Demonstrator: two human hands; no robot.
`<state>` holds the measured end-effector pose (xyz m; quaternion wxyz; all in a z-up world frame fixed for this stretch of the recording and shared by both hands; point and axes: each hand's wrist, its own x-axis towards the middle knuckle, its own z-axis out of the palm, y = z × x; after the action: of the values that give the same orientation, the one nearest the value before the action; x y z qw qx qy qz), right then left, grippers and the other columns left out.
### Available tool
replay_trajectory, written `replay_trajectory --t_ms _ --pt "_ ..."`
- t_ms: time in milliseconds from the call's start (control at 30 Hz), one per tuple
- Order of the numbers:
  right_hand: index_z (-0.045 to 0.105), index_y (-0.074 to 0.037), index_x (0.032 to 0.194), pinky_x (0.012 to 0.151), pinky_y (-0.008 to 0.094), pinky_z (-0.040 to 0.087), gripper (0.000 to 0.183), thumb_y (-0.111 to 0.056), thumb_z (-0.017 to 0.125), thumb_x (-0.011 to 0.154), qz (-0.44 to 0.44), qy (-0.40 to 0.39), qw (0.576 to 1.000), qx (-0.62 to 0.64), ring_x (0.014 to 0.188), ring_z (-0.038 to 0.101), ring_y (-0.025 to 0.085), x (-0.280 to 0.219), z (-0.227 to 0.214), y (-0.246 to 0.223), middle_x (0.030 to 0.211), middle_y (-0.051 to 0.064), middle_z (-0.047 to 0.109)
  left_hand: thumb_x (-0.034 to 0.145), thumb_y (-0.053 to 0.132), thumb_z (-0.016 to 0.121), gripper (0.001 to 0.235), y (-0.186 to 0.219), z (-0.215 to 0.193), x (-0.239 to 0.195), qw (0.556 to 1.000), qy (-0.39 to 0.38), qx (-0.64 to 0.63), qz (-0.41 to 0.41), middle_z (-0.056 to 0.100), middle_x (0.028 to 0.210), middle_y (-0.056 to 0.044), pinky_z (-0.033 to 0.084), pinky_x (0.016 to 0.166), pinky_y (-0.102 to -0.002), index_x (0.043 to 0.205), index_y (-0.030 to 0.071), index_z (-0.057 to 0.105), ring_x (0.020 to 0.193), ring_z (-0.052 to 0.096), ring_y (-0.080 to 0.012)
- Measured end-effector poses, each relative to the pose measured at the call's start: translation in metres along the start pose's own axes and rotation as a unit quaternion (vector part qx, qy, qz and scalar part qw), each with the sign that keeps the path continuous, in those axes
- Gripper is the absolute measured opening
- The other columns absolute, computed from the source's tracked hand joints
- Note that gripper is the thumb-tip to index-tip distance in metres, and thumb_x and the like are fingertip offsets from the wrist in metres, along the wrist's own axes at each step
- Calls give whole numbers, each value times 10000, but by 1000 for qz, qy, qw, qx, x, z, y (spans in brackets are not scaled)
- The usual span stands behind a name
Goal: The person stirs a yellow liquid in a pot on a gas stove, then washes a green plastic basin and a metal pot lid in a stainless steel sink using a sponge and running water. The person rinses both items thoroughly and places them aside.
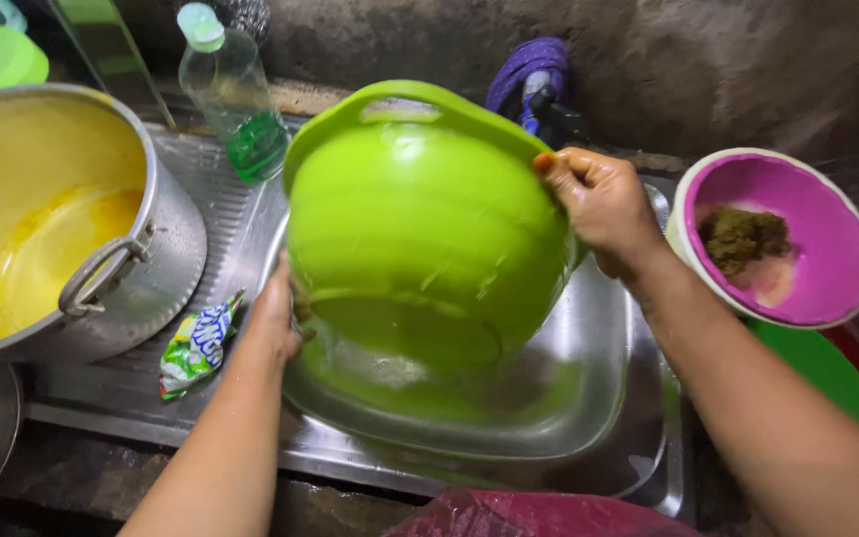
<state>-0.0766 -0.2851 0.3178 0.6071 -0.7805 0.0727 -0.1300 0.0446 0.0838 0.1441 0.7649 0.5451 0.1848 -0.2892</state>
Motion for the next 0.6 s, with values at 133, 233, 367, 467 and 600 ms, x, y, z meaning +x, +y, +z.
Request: replay_trajectory --t_ms 133,233,367,467,600 --pt "769 -61 1004 768 311 575 146 -166 668 1004 -211 22 949 -231 843 724 171 -47 34 -52 951 66 762 702 921 464 1187 58 51 -46 981 82 178 -13 442 1528 -258 441 923 -677 1526 68 408 1320 496 -450" --pt "773 -65 918 716 367 553 138 -186 719 954 -266 19 893 -363 761 721 226 -75 67 -61 876 106 751 622 928 489 1244 74 85 -89 981 -5 189 -39 396 1528 -274 494 881 -718 1542 99 369 1282 488 -525" --pt "783 -73 884 765 408 541 165 -236 758 881 -253 -31 881 -399 831 707 280 -97 77 -47 856 110 748 656 415 719 729 43 120 -105 985 6 161 -63 555 1283 -193 565 772 -711 1321 155 572 1029 600 -522" --pt "792 -113 907 844 410 551 127 -110 666 890 -220 -115 941 -230 936 710 235 -64 51 -30 941 94 751 723 176 689 431 23 114 -96 986 43 143 -76 629 1071 -214 594 680 -675 1131 49 638 838 665 -442" --pt "765 -50 1134 988 502 491 279 -248 739 938 -255 108 839 -469 1127 610 443 46 -14 -15 1179 268 673 723 150 653 422 9 102 -82 986 21 127 -102 660 1038 -239 617 684 -638 1124 19 636 835 683 -421"
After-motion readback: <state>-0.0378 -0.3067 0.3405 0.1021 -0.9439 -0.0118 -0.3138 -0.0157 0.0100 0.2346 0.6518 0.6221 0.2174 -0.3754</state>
